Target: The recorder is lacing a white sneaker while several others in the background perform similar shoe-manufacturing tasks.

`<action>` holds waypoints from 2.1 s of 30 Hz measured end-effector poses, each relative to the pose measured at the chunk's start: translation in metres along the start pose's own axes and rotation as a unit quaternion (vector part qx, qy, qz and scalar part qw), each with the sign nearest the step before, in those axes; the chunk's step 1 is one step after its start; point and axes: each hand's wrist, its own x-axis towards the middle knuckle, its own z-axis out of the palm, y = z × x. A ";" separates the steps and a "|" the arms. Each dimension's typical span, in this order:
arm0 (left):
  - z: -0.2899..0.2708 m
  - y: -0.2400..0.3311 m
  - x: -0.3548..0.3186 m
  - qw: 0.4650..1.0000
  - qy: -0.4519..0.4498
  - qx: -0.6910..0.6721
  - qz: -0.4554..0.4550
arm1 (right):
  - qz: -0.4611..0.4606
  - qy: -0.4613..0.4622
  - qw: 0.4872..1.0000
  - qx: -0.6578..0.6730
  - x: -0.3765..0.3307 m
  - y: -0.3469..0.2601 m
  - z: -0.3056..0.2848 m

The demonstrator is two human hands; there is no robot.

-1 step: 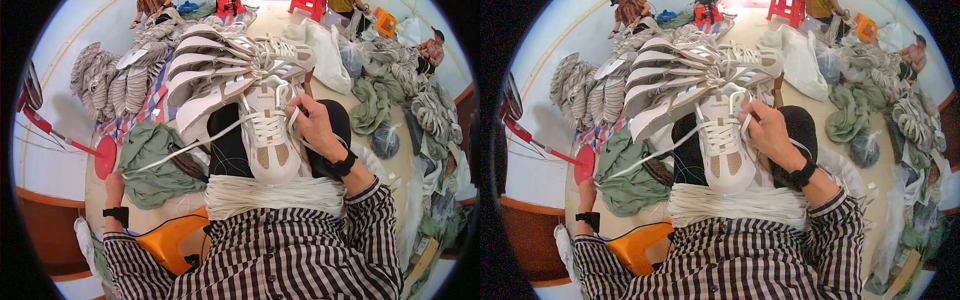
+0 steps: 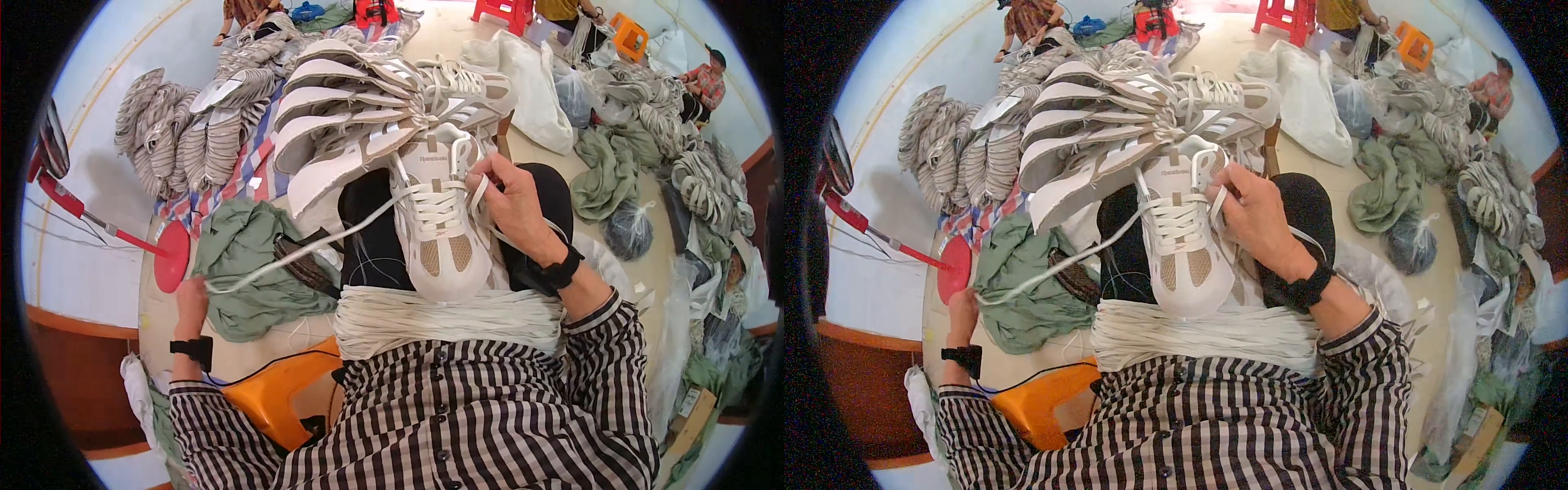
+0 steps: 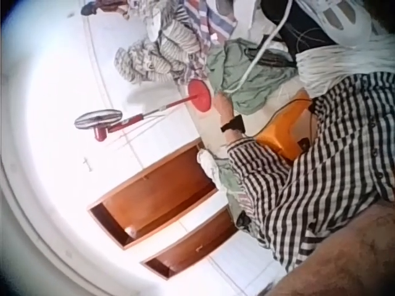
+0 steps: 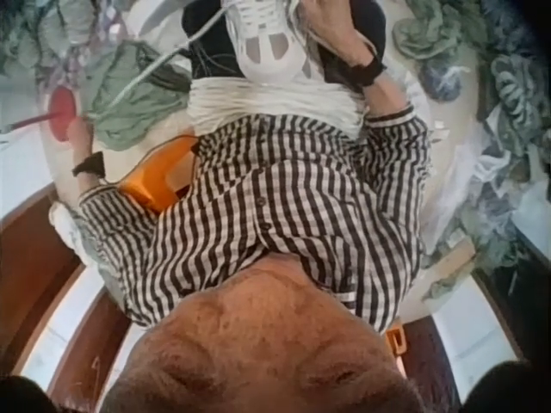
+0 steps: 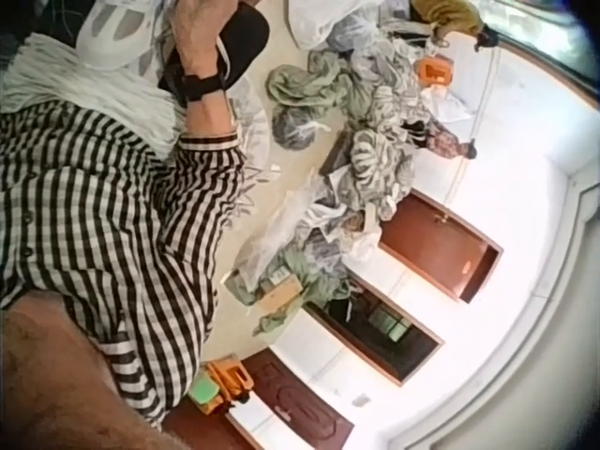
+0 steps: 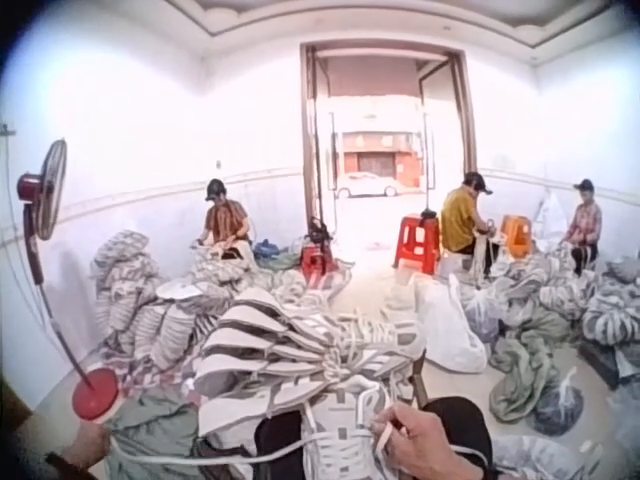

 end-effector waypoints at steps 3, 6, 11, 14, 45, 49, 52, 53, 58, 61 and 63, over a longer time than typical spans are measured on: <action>-0.037 0.103 0.008 0.975 0.072 -0.134 0.162 | -0.010 0.013 1.000 -0.016 -0.001 -0.005 0.001; -0.080 0.201 0.000 0.941 0.026 -0.261 0.216 | -0.108 0.047 0.982 -0.151 0.001 -0.013 0.004; -0.104 0.302 0.014 0.855 0.151 -0.338 0.363 | -0.223 0.012 0.914 -0.339 0.006 -0.027 0.004; -0.103 0.346 0.037 0.838 0.207 -0.366 0.347 | -0.210 -0.015 0.912 -0.352 0.011 -0.030 0.003; -0.049 0.375 0.075 0.758 0.148 -0.618 0.147 | -0.018 -0.072 0.993 -0.092 0.012 -0.023 -0.002; -0.054 0.374 0.073 0.791 0.142 -0.569 0.174 | -0.018 -0.069 0.993 -0.092 0.011 -0.020 -0.002; -0.054 0.378 0.075 0.776 0.150 -0.590 0.165 | -0.009 -0.068 0.993 -0.096 0.011 -0.018 -0.001; -0.054 0.378 0.076 0.780 0.162 -0.581 0.170 | -0.012 -0.065 0.994 -0.090 0.011 -0.017 -0.001; -0.058 0.382 0.077 0.812 0.254 -0.465 0.244 | -0.010 -0.067 0.995 -0.077 0.010 -0.017 -0.001; -0.062 0.383 0.079 0.838 0.226 -0.426 0.256 | -0.016 -0.070 0.991 -0.114 0.011 -0.022 -0.004; -0.061 0.380 0.081 0.816 0.121 -0.537 0.179 | -0.035 -0.089 0.989 -0.109 0.012 -0.024 -0.007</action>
